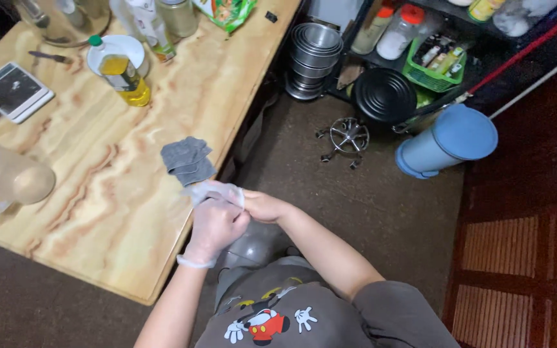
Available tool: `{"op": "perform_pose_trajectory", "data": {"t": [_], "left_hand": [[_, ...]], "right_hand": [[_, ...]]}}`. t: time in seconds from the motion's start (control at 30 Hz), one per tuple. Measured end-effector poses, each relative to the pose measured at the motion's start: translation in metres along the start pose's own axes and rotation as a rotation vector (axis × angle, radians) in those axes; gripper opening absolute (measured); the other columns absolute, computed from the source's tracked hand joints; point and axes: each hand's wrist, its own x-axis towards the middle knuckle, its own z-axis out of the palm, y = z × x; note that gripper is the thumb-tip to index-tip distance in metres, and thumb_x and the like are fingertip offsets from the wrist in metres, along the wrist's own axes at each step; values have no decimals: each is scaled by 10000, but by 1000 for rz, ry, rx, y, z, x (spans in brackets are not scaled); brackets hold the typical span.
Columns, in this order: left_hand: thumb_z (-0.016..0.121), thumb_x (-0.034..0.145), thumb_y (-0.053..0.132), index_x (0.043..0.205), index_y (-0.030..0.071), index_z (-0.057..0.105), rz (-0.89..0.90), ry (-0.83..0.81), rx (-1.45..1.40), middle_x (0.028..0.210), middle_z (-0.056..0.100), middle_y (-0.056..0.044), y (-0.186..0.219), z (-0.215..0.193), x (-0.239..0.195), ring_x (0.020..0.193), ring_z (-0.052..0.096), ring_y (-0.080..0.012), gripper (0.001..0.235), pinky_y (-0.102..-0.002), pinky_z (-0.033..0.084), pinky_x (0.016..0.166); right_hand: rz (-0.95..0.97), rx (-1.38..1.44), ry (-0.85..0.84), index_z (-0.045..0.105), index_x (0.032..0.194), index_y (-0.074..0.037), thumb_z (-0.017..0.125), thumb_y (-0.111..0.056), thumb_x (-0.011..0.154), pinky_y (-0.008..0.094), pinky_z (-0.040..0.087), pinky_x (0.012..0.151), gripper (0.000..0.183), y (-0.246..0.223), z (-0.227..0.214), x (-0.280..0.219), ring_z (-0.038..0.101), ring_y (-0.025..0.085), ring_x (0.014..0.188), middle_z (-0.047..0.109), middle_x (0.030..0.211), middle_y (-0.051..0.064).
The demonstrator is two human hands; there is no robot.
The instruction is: The recorder puts on disposable gloves and reads a handwritten recipe from a notebook in a kitchen environment.
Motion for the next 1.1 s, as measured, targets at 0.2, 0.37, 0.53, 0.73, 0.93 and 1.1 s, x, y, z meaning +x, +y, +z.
{"op": "perform_pose_trajectory", "data": {"t": [0.2,0.37,0.53,0.73,0.93,1.1], "left_hand": [[701,743,243,570,105,695,-185,89,152,556,629,-145,5,2,10,536,652,-350,221,-502,524,559],[661,855,274,581,115,683,-188,-118,149,566,629,-160,3,4,9,543,647,-375,318,-530,508,544],[656,818,266,534,122,653,-38,-114,160,541,622,-159,12,-8,21,525,622,-388,319,-537,497,559],[650,815,243,535,113,648,6,-120,133,562,618,-157,16,-15,16,547,622,-373,309,-534,490,594],[660,821,234,524,97,646,-8,-44,6,541,605,-159,24,-21,17,534,615,-375,327,-538,486,581],[678,808,207,681,27,658,45,-52,93,556,614,-166,31,-28,22,502,598,-381,221,-519,466,494]], "right_hand": [[-301,10,86,378,1589,6,535,-226,1105,389,299,1285,559,-30,22,3,418,205,1509,444,1615,110],[-491,248,276,484,1501,31,618,-62,1037,417,364,1241,492,-23,12,13,504,250,1415,538,1509,136],[-497,280,449,576,1420,111,659,-2,1095,443,419,1184,355,21,-19,24,555,288,1317,592,1415,190],[-307,114,232,246,1606,-101,459,-484,1052,435,266,1282,706,-36,21,14,412,282,1495,438,1590,180],[-207,-87,187,229,1632,-6,316,-667,1019,477,149,1287,906,-49,30,10,228,320,1582,248,1709,164],[-243,-24,153,61,1659,-78,343,-667,1009,426,32,1299,922,-60,48,7,71,241,1620,71,1756,109]]}}
